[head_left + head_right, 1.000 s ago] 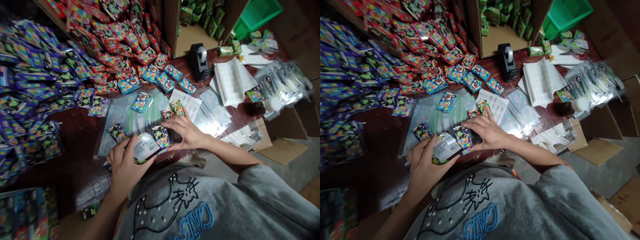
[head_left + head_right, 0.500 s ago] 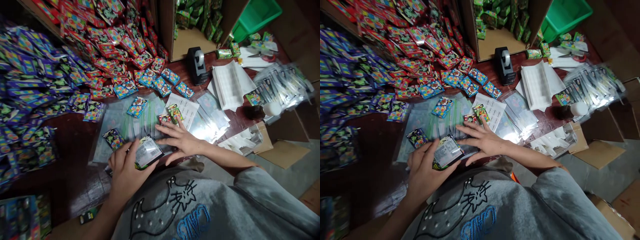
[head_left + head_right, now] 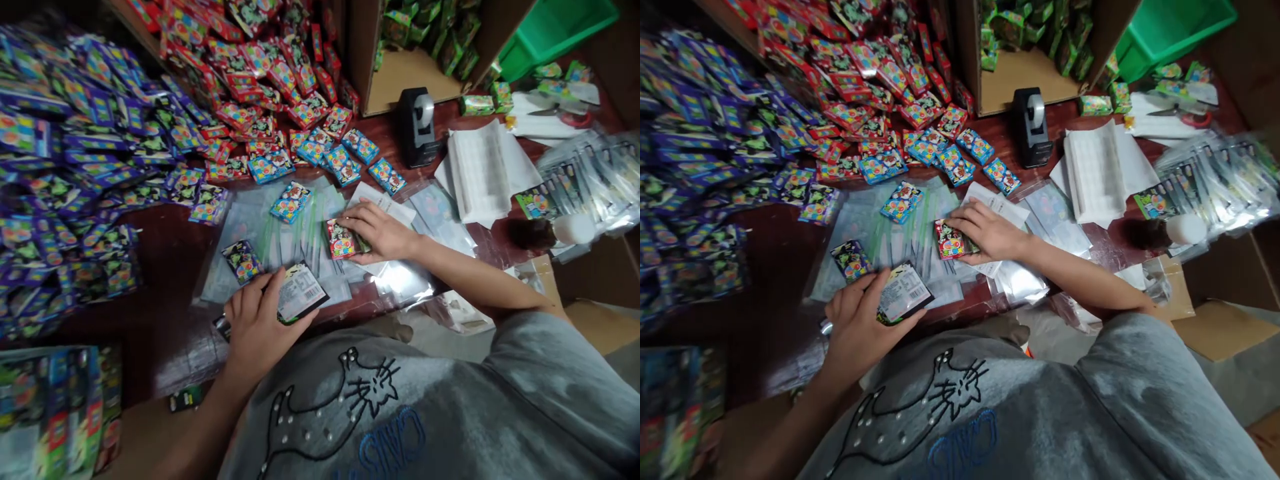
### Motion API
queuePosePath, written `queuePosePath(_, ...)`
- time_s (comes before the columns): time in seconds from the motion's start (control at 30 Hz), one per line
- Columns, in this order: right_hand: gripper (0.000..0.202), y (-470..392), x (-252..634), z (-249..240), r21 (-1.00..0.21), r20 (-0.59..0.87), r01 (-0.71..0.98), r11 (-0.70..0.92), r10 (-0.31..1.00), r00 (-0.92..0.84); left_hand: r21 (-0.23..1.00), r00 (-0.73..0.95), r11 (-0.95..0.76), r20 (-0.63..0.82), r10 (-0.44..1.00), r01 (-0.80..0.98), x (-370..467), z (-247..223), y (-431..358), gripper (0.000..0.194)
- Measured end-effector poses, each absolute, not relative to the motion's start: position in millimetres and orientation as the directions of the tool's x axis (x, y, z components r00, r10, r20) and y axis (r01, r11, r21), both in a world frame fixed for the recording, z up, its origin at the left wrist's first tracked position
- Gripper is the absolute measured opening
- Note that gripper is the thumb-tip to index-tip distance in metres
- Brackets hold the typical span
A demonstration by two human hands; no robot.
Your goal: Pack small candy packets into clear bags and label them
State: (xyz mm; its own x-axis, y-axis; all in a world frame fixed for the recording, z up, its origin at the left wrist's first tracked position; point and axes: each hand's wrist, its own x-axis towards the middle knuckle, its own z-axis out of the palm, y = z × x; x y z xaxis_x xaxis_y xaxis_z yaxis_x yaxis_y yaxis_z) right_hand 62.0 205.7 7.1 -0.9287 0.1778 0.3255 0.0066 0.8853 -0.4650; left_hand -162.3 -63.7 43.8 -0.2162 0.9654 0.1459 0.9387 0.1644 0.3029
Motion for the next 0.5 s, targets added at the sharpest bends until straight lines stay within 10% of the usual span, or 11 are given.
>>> queuePosePath(0.2, 0.072, 186.2, 59.3, 43.6, -0.605, 0.359, -0.314, 0.732, -0.101, -0.928, 0.381, -0.111, 0.038, 0.171, 0.979, 0.924, -175.1, 46.2, -73.0, 0.094)
queuePosePath(0.5, 0.089, 155.0, 19.3, 30.3, -0.54, 0.2, -0.203, 0.817, -0.109, -0.974, 0.282, -0.217, 0.181, 0.104, 0.971, 0.942, -164.0, 37.3, -77.1, 0.083)
